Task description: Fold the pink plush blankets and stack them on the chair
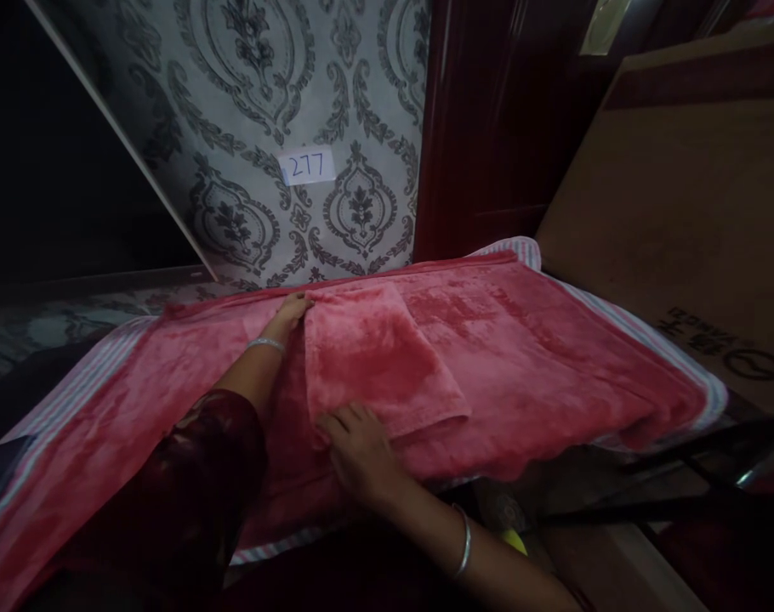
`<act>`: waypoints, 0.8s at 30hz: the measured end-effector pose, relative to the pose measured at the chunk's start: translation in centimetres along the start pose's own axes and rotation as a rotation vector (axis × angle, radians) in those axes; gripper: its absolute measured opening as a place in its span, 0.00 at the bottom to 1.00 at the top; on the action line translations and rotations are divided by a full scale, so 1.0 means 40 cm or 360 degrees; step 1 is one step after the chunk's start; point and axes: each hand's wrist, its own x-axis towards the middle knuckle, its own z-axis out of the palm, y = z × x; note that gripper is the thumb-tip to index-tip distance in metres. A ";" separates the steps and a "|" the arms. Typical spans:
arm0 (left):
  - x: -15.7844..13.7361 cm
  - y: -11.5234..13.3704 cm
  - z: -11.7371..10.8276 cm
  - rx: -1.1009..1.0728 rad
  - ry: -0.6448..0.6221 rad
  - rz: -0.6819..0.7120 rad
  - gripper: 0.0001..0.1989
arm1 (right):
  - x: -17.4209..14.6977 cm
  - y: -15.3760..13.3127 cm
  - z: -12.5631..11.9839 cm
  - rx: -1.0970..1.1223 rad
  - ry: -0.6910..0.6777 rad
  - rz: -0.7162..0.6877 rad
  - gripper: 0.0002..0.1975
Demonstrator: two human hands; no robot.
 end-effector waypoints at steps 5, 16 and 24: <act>0.002 0.002 0.004 0.0183 0.0075 -0.0049 0.11 | 0.015 -0.010 0.012 -0.0118 -0.0078 -0.0048 0.13; -0.017 0.012 -0.007 0.0394 0.0275 -0.0002 0.20 | 0.020 -0.022 0.028 -0.0126 -0.0039 -0.0065 0.11; -0.049 0.020 -0.023 0.0425 0.0211 -0.0083 0.31 | -0.002 -0.023 0.034 -0.0103 -0.0070 -0.0147 0.15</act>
